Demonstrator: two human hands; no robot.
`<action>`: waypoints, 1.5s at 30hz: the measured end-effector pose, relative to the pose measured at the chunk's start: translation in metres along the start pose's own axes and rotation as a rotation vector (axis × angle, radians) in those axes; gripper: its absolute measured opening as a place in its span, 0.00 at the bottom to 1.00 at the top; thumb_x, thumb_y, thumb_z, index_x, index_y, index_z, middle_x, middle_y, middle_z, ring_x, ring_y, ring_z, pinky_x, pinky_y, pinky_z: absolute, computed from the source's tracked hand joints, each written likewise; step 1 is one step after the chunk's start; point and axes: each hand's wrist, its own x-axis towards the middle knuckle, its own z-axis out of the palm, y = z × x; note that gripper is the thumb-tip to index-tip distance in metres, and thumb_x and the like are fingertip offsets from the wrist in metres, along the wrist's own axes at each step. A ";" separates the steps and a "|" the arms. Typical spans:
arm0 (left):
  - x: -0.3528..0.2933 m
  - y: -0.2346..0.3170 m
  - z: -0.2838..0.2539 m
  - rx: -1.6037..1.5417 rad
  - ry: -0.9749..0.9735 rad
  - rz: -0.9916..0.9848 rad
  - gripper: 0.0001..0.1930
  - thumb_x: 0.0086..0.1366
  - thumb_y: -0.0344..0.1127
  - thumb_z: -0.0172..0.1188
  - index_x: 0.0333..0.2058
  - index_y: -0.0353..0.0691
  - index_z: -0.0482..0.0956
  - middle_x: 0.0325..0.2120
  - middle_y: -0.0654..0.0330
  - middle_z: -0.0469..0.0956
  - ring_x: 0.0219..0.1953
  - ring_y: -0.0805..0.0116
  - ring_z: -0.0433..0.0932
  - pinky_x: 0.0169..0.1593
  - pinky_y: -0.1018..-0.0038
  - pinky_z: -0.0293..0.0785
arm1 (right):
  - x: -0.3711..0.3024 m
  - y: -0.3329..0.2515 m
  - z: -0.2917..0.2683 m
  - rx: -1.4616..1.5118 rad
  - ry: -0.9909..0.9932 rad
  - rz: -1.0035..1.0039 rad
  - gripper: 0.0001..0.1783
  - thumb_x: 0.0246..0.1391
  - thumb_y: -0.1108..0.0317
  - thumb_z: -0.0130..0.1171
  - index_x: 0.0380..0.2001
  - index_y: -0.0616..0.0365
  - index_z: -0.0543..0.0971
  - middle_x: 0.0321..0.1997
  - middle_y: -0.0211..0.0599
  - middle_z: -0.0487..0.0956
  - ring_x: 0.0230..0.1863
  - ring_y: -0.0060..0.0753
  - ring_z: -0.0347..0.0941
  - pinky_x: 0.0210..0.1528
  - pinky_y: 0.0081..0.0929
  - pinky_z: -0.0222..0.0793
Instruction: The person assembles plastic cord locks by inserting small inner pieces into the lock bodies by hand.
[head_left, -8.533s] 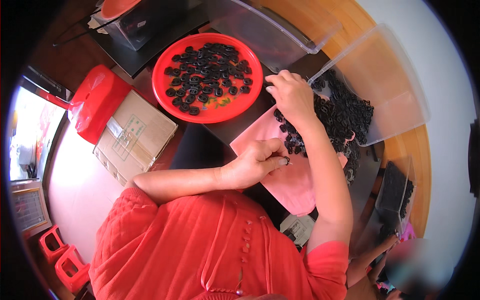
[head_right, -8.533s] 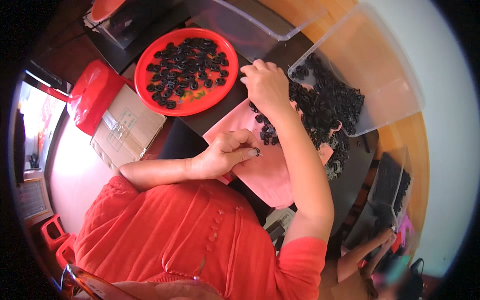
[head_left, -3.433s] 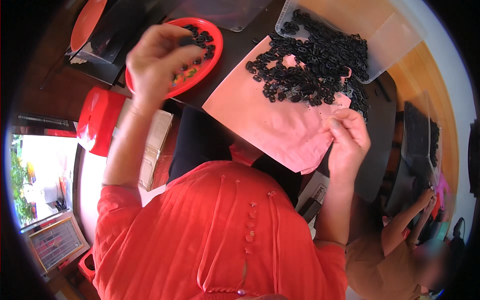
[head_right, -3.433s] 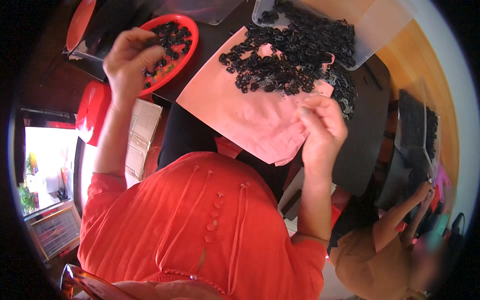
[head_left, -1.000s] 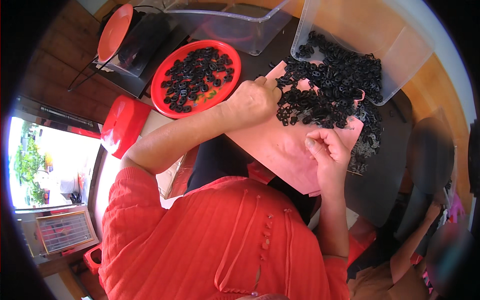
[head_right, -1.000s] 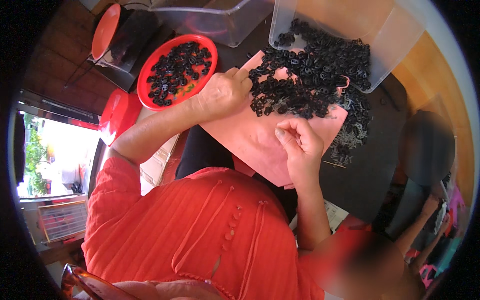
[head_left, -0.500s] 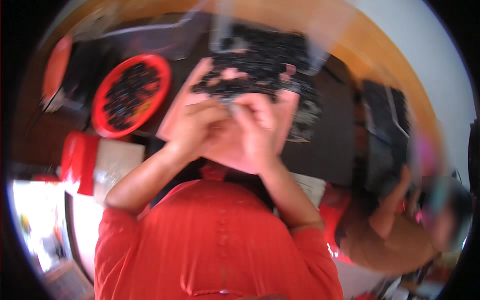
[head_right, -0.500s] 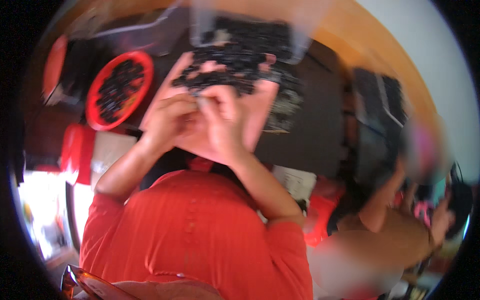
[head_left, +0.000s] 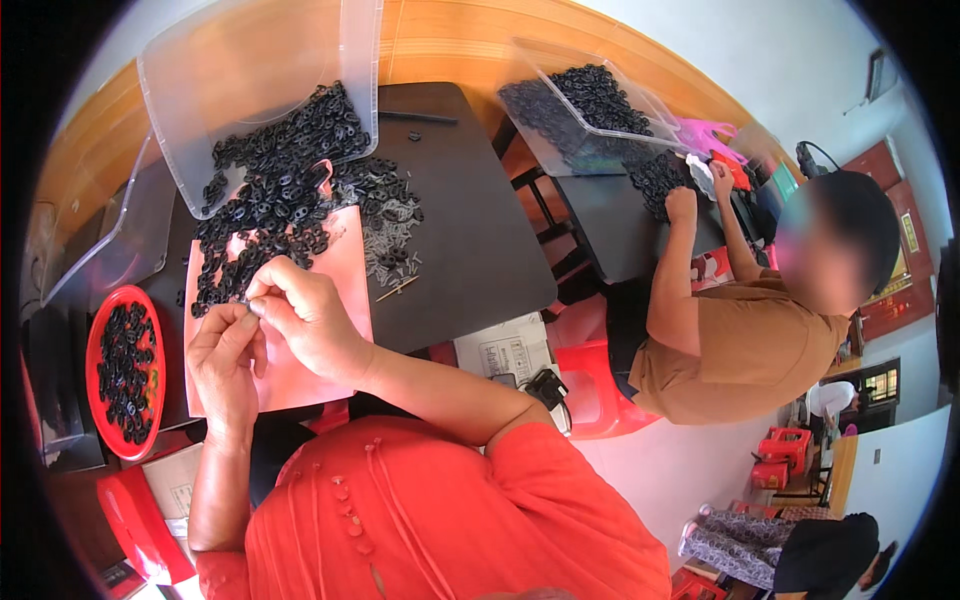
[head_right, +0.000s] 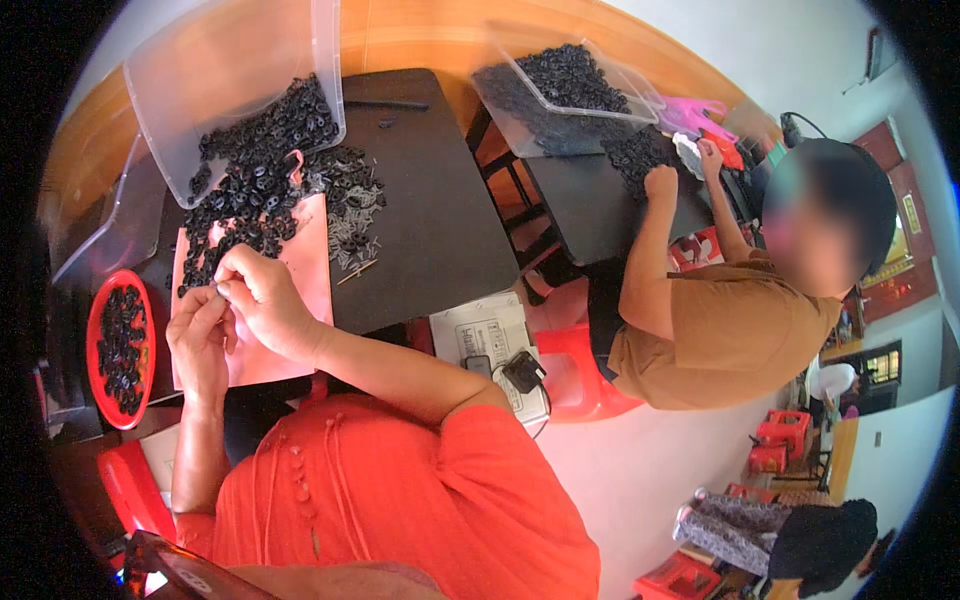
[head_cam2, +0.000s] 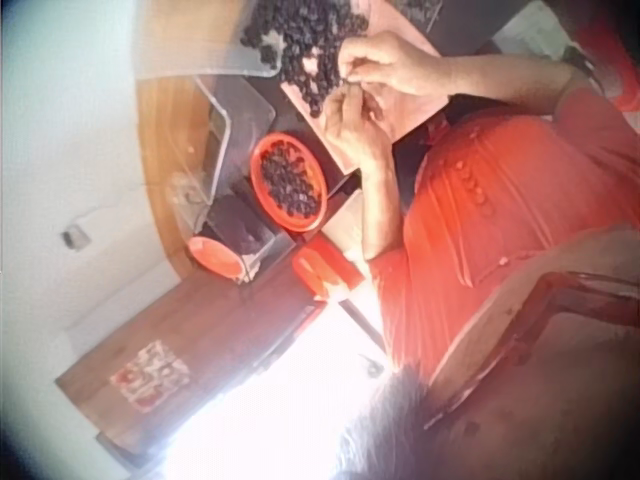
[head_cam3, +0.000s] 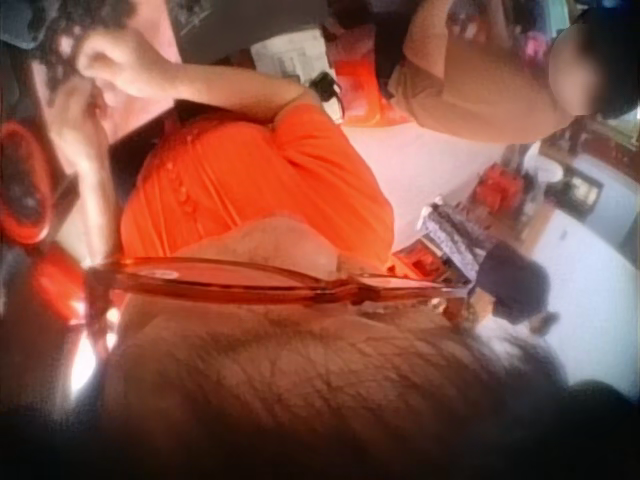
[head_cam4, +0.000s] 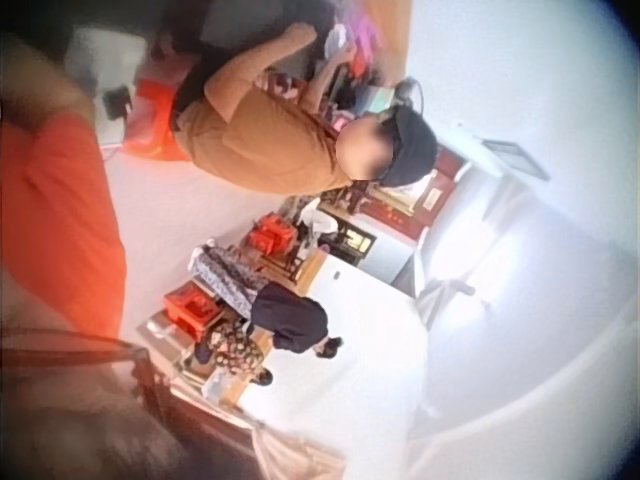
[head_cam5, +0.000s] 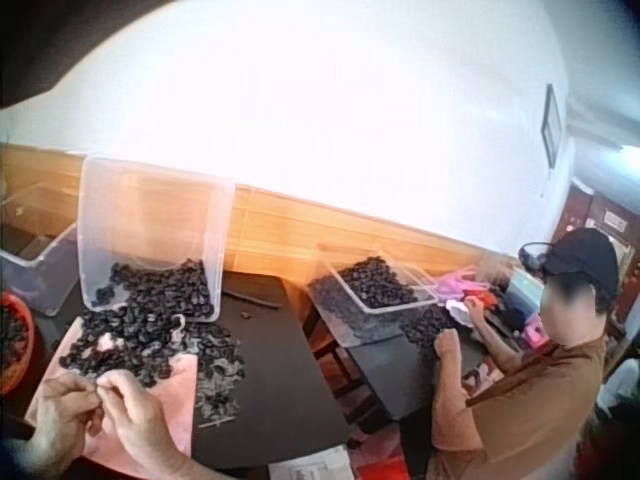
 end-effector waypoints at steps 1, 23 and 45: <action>-0.001 -0.001 0.001 0.043 0.021 0.054 0.05 0.67 0.28 0.61 0.37 0.33 0.78 0.24 0.64 0.74 0.20 0.80 0.67 0.23 0.83 0.61 | 0.000 0.001 -0.002 0.000 0.004 -0.002 0.05 0.61 0.81 0.57 0.35 0.60 0.73 0.27 0.27 0.75 0.27 0.15 0.69 0.27 0.18 0.65; 0.001 -0.014 -0.001 -0.078 -0.035 0.038 0.06 0.72 0.29 0.55 0.40 0.34 0.78 0.24 0.65 0.74 0.20 0.80 0.66 0.24 0.84 0.59 | -0.006 0.009 0.008 -0.057 0.127 0.008 0.06 0.58 0.82 0.57 0.35 0.61 0.72 0.29 0.30 0.75 0.31 0.17 0.71 0.33 0.21 0.68; -0.008 -0.012 -0.028 -0.218 -0.016 -0.297 0.06 0.70 0.31 0.59 0.40 0.36 0.80 0.28 0.67 0.75 0.25 0.79 0.70 0.29 0.82 0.66 | -0.017 0.007 0.021 0.226 0.029 0.163 0.06 0.57 0.82 0.62 0.34 0.60 0.78 0.38 0.29 0.77 0.40 0.20 0.74 0.45 0.22 0.72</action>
